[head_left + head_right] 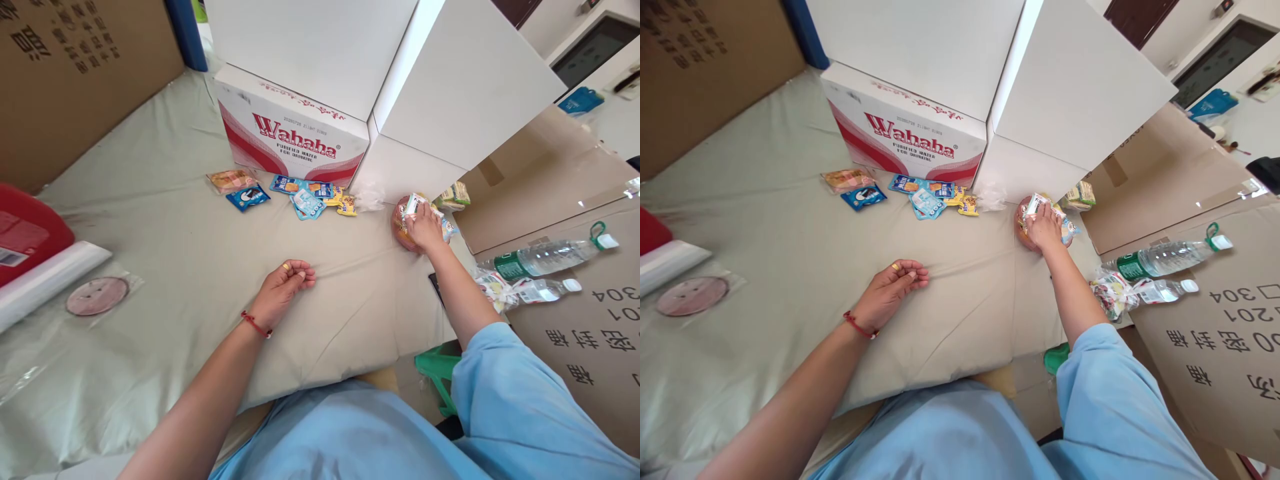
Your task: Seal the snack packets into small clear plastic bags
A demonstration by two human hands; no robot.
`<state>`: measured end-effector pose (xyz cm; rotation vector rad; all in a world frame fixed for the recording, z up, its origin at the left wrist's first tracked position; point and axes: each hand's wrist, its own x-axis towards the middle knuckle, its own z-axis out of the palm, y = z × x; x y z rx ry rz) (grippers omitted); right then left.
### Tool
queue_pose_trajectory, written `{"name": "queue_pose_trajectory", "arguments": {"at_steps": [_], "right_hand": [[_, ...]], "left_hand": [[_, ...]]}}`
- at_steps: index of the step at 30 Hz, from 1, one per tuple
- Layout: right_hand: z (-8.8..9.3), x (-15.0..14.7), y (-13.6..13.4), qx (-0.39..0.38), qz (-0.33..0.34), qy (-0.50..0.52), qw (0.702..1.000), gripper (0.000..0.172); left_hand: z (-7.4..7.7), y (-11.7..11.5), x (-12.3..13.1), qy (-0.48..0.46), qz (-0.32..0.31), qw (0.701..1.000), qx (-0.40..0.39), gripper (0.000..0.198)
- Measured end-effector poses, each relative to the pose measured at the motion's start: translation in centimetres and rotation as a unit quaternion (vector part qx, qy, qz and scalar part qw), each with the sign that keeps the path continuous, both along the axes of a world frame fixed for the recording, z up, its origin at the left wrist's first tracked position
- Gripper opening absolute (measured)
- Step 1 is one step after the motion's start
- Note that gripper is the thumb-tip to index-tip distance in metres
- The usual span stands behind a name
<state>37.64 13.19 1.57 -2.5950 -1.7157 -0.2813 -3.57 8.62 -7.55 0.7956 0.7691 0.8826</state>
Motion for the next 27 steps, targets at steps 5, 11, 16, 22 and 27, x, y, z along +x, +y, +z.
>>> {"name": "queue_pose_trajectory", "arguments": {"at_steps": [5, 11, 16, 22, 27], "right_hand": [[0.7, -3.5, -1.1, 0.095, 0.045, -0.074, 0.992, 0.059], [-1.6, -5.0, -3.3, 0.012, 0.061, -0.072, 0.995, 0.035], [-2.7, -0.8, -6.8, 0.030, 0.077, -0.052, 0.995, 0.031], [-2.3, 1.7, -10.3, 0.109, 0.080, -0.019, 0.991, 0.041], [-1.8, -2.2, -7.2, 0.124, 0.133, 0.017, 0.983, 0.038]], "left_hand": [[0.0, 0.1, 0.0, 0.000, -0.003, 1.000, -0.003, 0.039], [0.5, 0.0, 0.0, -0.006, 0.003, 1.000, -0.012, 0.039], [1.4, 0.0, -0.7, -0.043, 0.014, 0.999, -0.027, 0.033], [2.5, 0.5, -2.2, -0.109, 0.054, 0.992, -0.034, 0.034], [2.7, 0.7, -2.9, -0.149, 0.067, 0.986, -0.026, 0.034]]}}
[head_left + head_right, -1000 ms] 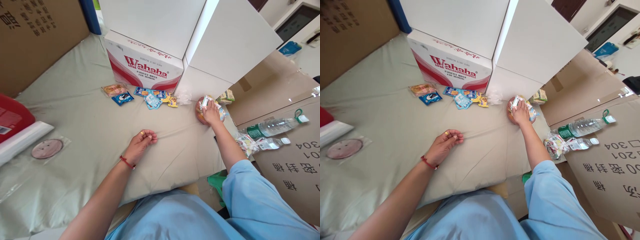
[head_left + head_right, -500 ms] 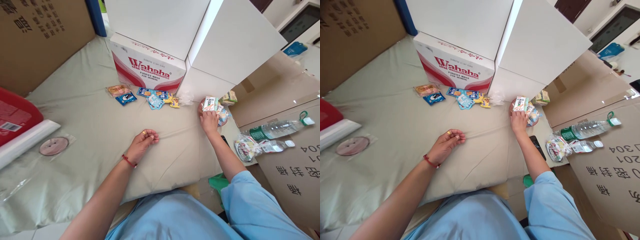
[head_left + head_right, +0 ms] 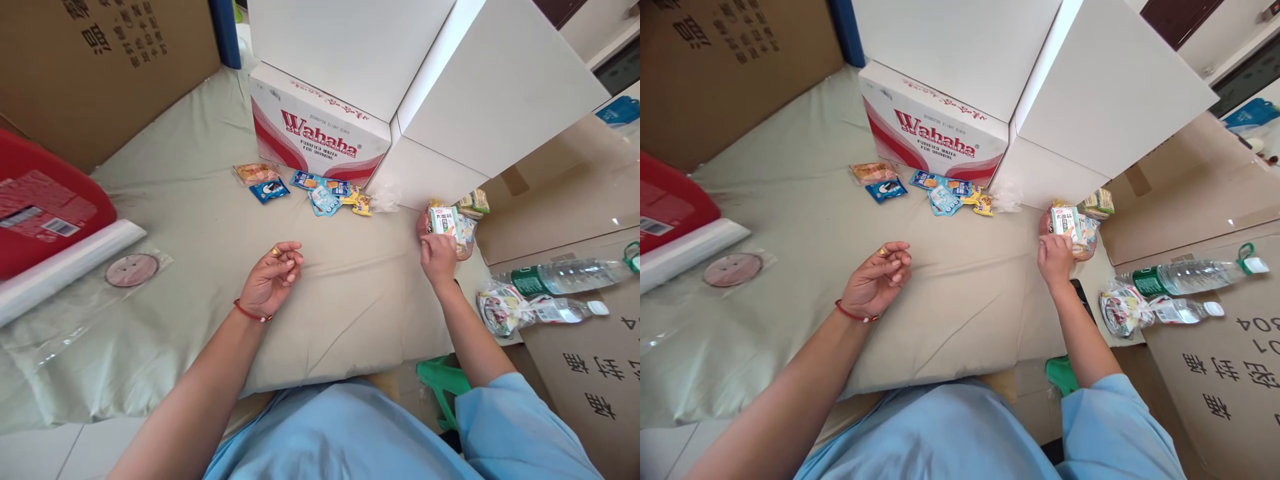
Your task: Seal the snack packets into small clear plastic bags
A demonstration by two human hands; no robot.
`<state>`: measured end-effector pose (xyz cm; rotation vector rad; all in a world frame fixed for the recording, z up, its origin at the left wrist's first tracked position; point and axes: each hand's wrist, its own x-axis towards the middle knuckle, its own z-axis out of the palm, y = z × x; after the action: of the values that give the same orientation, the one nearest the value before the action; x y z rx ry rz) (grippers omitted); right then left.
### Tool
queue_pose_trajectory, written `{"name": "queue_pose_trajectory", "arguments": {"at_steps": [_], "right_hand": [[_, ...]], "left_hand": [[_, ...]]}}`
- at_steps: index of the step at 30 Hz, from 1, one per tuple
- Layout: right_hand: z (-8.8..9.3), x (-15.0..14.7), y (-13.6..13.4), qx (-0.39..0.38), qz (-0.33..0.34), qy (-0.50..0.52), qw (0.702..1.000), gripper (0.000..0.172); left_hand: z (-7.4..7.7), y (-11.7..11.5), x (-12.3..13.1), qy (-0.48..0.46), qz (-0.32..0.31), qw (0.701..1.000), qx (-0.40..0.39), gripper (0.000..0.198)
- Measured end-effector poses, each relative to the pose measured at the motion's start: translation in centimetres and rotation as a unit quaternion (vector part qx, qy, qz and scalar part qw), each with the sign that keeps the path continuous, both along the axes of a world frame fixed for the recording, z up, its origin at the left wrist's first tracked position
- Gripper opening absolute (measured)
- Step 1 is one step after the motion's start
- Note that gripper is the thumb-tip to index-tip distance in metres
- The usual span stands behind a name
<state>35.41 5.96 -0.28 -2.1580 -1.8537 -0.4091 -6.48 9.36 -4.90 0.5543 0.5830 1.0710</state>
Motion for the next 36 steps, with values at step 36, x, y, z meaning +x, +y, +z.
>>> {"name": "queue_pose_trajectory", "arguments": {"at_steps": [36], "right_hand": [[-3.2, -18.8, 0.0, 0.049, 0.148, 0.355, 0.922, 0.037]], "left_hand": [[-1.8, 0.1, 2.8, 0.179, -0.013, 0.979, 0.100, 0.043]]}}
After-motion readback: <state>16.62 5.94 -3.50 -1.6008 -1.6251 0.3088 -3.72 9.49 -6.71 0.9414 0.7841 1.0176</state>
